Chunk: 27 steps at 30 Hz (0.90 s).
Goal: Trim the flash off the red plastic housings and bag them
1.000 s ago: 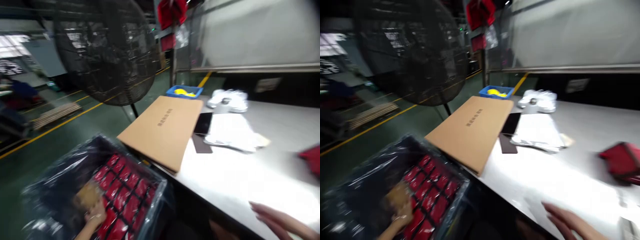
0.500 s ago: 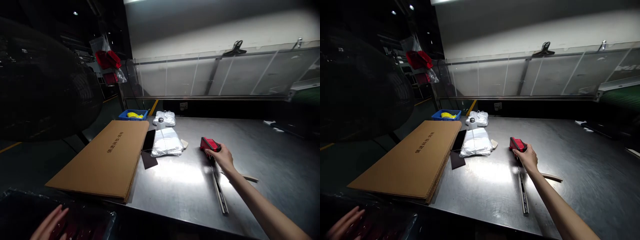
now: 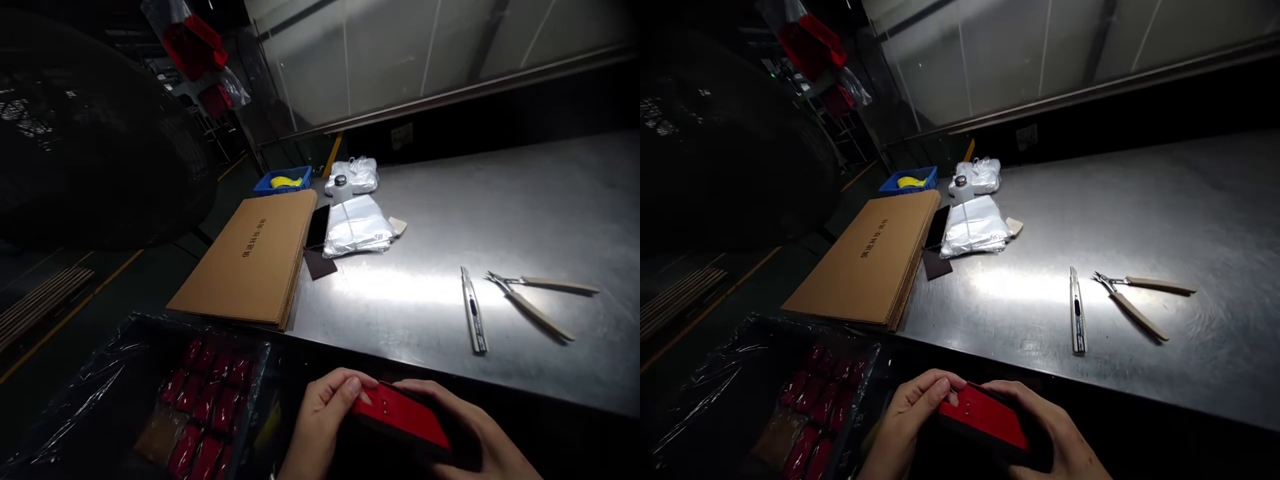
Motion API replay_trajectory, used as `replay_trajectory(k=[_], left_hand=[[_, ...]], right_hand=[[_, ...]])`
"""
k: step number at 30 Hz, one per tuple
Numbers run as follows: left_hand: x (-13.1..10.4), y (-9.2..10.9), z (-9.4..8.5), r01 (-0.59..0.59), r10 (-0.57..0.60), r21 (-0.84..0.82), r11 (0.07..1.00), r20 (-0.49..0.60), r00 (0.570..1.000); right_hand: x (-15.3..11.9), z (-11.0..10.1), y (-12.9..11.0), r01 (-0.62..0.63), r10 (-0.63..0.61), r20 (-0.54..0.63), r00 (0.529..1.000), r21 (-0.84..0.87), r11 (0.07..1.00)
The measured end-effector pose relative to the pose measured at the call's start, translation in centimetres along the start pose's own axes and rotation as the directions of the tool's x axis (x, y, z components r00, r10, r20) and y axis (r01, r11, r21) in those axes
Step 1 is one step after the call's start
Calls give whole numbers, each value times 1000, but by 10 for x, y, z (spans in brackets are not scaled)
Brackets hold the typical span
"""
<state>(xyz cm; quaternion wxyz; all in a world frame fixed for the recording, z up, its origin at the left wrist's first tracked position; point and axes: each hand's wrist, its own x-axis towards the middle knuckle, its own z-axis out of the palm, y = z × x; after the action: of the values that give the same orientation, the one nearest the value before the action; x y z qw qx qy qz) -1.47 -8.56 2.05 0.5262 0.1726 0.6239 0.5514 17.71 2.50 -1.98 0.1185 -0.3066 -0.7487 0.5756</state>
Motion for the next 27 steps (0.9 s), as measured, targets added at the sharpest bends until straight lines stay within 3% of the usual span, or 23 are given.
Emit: replay_trajectory(k=[6,15,23,27], left_hand=[[-6,-6,4,51,-51,5,999,-8,999],[-6,-10,4,84,-84,1,996,-1,996],[-6,-10,1,89,-89,57,994,-12,996],[-8,-22,4,0,4,69,998,-52,999]], right_hand=[[0,0,2,2,-6,39,999,98,995],[-4,4,12,20,-26,70,997,78,997],[-4,10,18,49,-50,8,999,119,992],[-6,16,23,135,-132,-120,984,16,991]])
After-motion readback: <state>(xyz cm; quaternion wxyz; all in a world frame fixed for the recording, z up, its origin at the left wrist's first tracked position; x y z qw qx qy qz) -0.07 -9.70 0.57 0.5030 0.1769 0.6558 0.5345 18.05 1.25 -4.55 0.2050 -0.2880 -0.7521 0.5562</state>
